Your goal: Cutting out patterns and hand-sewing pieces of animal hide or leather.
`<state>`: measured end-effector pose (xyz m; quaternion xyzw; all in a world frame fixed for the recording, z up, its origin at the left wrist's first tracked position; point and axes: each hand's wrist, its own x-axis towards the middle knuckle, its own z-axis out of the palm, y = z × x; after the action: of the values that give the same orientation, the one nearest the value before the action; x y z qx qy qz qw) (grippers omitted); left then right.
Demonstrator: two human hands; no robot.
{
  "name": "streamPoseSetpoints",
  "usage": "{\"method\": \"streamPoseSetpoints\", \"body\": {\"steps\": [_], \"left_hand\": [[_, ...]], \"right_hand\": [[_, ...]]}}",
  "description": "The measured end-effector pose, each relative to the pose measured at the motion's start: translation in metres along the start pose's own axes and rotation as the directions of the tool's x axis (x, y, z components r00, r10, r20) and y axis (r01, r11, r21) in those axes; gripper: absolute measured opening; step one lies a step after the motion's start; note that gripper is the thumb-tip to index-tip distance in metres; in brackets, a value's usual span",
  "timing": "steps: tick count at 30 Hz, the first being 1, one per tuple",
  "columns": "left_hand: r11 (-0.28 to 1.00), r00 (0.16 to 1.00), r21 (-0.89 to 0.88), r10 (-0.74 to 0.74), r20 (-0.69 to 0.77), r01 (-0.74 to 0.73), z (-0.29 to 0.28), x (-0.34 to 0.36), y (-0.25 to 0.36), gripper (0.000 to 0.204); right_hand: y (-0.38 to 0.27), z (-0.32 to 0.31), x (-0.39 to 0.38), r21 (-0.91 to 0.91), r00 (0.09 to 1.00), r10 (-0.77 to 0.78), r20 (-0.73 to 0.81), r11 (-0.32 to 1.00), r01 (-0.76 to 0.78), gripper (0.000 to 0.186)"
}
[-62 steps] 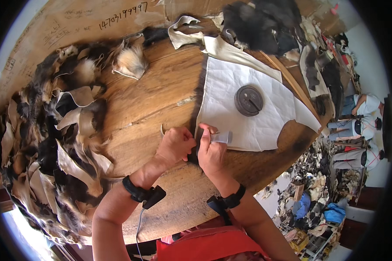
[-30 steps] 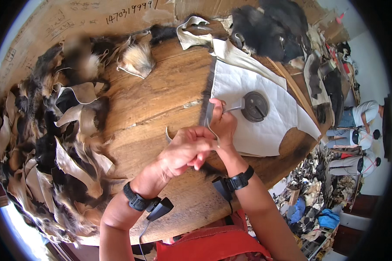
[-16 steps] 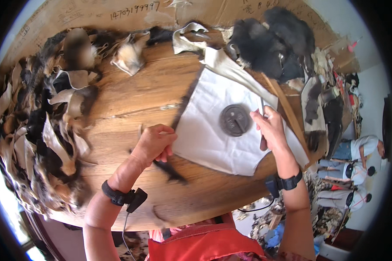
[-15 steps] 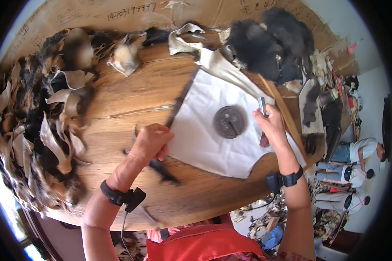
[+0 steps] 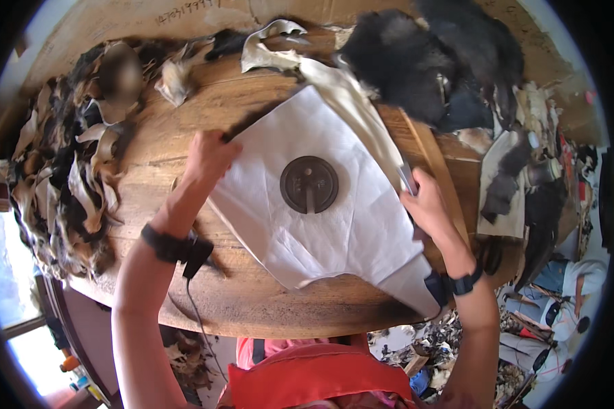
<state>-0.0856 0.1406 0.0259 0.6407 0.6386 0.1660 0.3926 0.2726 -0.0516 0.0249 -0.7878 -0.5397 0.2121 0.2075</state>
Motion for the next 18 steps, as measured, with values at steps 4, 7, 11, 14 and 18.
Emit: {"method": "streamPoseSetpoints", "body": {"steps": [4,7,11,14,18], "left_hand": [[0.994,0.993,0.071,0.092,-0.067,-0.088,0.008,0.039,0.025,0.021],[0.939,0.931,0.196,0.318,-0.18,-0.283,0.012,0.043,0.02,0.026],[0.931,0.919,-0.049,0.348,-0.183,-0.362,0.005,0.001,-0.003,0.035],[0.985,0.994,0.134,0.101,0.037,-0.105,-0.021,-0.072,-0.044,0.041],[0.983,0.975,-0.16,-0.058,0.215,0.094,-0.011,-0.163,-0.07,0.026]], "right_hand": [[-0.014,-0.007,-0.045,-0.032,0.986,0.061,0.153,0.998,-0.056,0.025],[0.006,-0.011,-0.058,0.008,0.992,0.119,0.039,0.993,-0.119,0.025],[0.072,-0.021,-0.047,-0.333,0.908,-0.167,-0.384,0.942,0.033,0.033],[0.099,-0.026,-0.039,-0.272,0.907,-0.114,-0.405,0.962,-0.001,0.033],[0.068,-0.028,-0.026,-0.151,0.913,0.091,-0.398,0.975,-0.164,0.029]]}}
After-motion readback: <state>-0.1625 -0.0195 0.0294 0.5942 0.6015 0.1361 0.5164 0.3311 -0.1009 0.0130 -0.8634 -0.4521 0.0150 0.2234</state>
